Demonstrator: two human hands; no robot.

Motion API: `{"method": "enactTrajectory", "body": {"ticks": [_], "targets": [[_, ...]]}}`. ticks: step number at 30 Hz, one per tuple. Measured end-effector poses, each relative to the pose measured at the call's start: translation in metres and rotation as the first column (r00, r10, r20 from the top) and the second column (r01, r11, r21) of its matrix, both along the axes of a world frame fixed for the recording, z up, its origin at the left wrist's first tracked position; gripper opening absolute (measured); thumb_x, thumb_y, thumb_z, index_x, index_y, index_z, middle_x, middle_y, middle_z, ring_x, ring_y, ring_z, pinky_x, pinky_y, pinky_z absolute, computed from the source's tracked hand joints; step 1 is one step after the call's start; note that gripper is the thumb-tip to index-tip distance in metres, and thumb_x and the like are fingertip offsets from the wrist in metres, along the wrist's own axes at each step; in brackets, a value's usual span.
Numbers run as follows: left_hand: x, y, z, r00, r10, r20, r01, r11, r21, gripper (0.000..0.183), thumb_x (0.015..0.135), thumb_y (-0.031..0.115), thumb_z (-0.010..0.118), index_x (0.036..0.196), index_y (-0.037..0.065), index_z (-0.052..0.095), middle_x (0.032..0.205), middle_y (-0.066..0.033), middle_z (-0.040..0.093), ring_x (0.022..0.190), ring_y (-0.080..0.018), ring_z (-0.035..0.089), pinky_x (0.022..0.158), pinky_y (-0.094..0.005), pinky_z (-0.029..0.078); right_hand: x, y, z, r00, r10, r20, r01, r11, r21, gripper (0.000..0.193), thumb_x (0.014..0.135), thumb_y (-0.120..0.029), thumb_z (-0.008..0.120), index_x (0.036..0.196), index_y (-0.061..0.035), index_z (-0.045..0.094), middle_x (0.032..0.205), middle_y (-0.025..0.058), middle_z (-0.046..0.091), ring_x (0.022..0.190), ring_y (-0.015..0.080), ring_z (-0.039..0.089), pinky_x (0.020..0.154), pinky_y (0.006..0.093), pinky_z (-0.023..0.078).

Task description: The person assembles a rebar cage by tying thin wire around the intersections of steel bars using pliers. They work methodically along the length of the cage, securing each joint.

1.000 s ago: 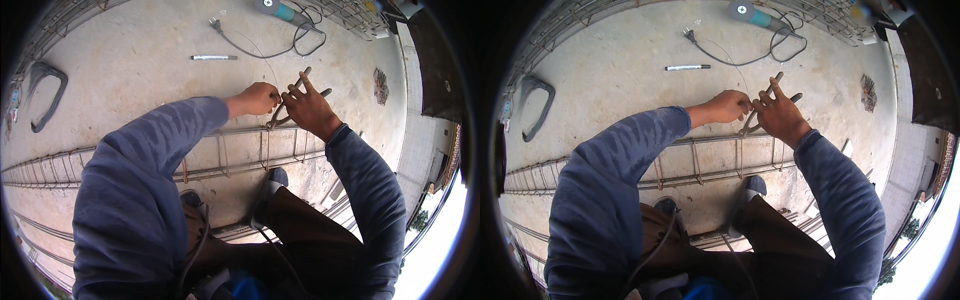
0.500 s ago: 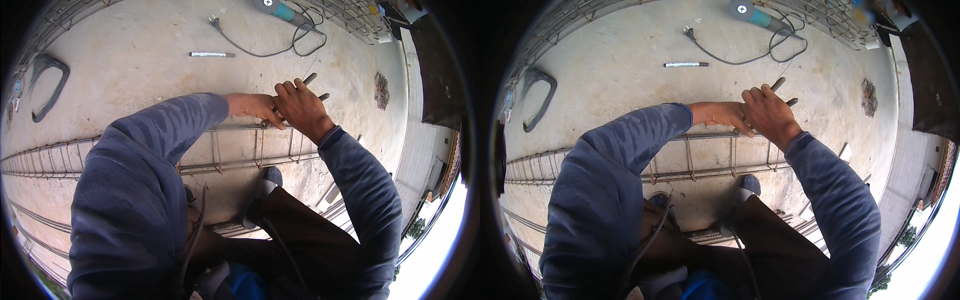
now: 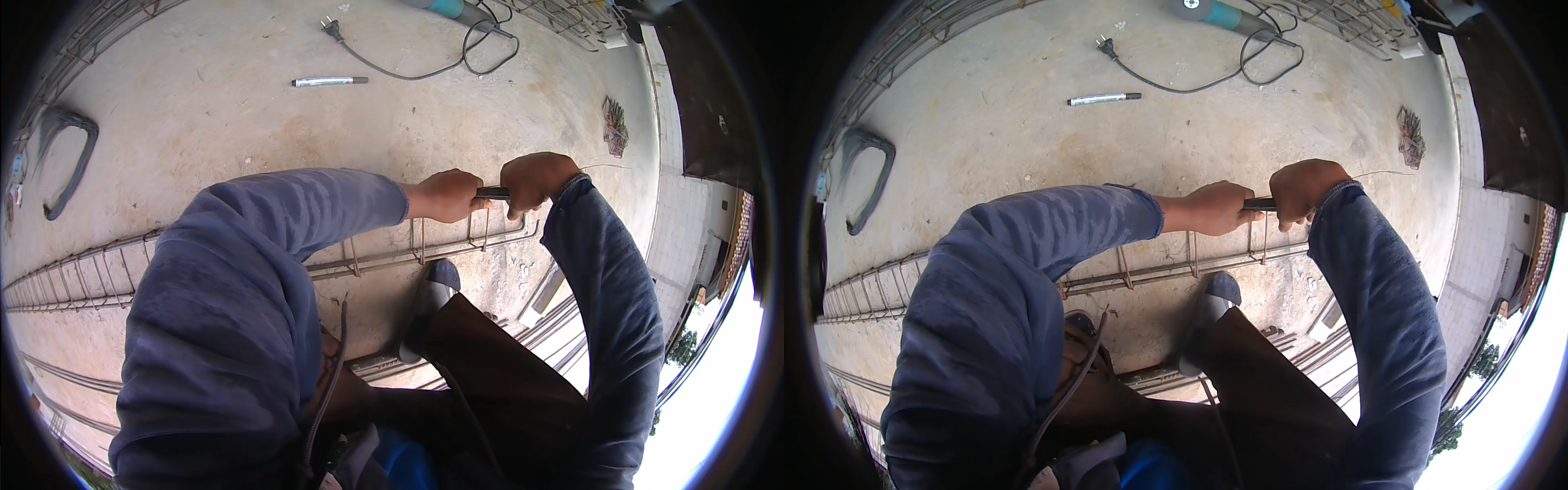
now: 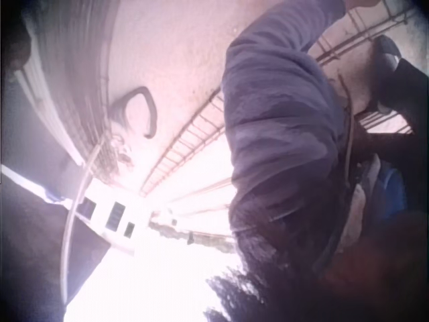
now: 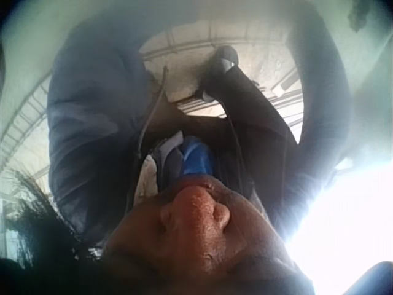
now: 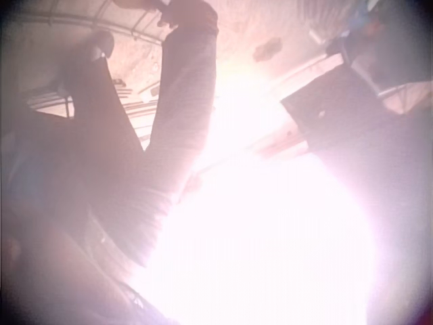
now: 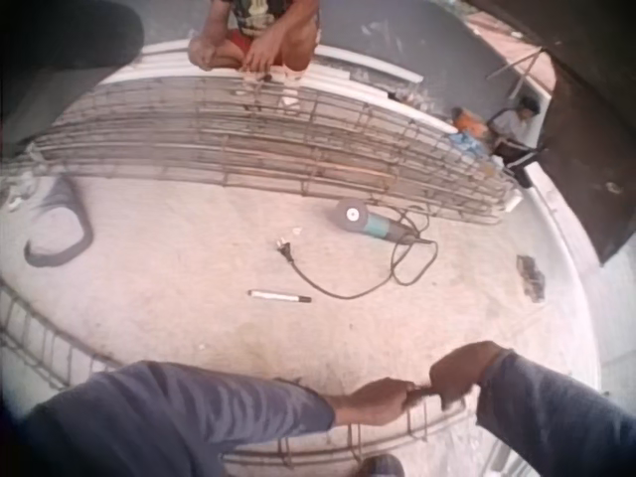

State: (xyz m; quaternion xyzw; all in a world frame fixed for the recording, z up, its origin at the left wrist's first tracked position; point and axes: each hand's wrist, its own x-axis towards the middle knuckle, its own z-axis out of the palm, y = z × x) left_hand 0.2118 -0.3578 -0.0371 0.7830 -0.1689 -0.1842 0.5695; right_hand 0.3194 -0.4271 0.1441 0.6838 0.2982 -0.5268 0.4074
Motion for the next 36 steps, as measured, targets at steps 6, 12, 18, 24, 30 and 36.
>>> {"method": "enactTrajectory", "body": {"ticks": [6,12,18,24,30,36], "targets": [[0.052,0.051,0.025,0.908,-0.404,-0.113,0.419,0.885,0.201,0.096,0.083,0.066,0.082,0.146,-0.003,0.061,0.138,-0.0238,0.068,0.129,-0.0377,0.067,0.104,-0.0454,0.054,-0.023,-0.1,-0.046,0.944,0.045,0.327,-0.226,0.812,0.538,0.016,0.092,-0.013,0.068,0.108,-0.0068,0.067,0.085,0.016,0.073,0.086,0.0374,0.075,0.08,0.051,0.06],[0.069,0.082,0.035,0.952,-0.266,-0.15,0.276,0.96,0.045,0.107,0.075,0.071,0.086,0.149,-0.002,0.061,0.15,-0.0271,0.062,0.14,-0.0405,0.059,0.116,-0.046,0.048,-0.023,-0.095,-0.043,0.905,0.091,0.415,-0.351,0.709,0.611,0.014,0.096,-0.019,0.064,0.104,-0.0086,0.069,0.091,0.0109,0.074,0.087,0.0317,0.076,0.078,0.0458,0.061],[0.039,0.047,0.024,0.915,-0.327,-0.235,0.183,0.859,-0.478,0.068,0.085,0.053,0.089,0.119,-0.003,0.073,0.107,-0.0146,0.076,0.103,-0.0306,0.072,0.091,-0.0408,0.056,-0.028,-0.013,0.001,0.622,0.457,0.636,-0.781,0.309,0.543,0.017,0.089,-0.025,0.07,0.101,-0.0135,0.068,0.091,0.0033,0.067,0.088,0.0218,0.067,0.084,0.036,0.05],[0.013,-0.006,0.013,0.997,-0.07,0.034,0.071,0.997,-0.04,0.049,0.106,0.046,0.065,0.102,-0.003,0.068,0.084,-0.0243,0.07,0.084,-0.0466,0.069,0.078,-0.0536,0.055,-0.059,-0.03,0.016,0.845,0.188,0.501,-0.453,0.75,0.482,0.023,0.085,-0.016,0.075,0.107,-0.0112,0.069,0.088,0.0087,0.075,0.089,0.0277,0.075,0.083,0.0402,0.056],[-0.002,-0.023,0.028,0.99,0.136,0.026,-0.137,0.99,0.038,0.047,0.099,0.036,0.072,0.111,-0.008,0.064,0.105,-0.0288,0.074,0.1,-0.0469,0.072,0.087,-0.053,0.056,-0.032,-0.062,-0.008,0.928,0.059,0.368,-0.21,0.898,0.386,0.014,0.084,-0.01,0.07,0.096,-0.0074,0.076,0.087,0.0113,0.079,0.086,0.0318,0.079,0.078,0.0412,0.062],[0.06,0.031,0.027,0.942,-0.265,-0.204,0.212,0.945,-0.248,0.063,0.079,0.043,0.094,0.115,-0.003,0.07,0.109,-0.014,0.077,0.104,-0.0271,0.074,0.089,-0.0382,0.056,-0.03,-0.07,-0.017,0.709,0.261,0.655,-0.671,0.536,0.512,0.021,0.095,-0.031,0.067,0.103,-0.0119,0.067,0.092,0.006,0.069,0.092,0.0226,0.068,0.082,0.0377,0.052]]}}
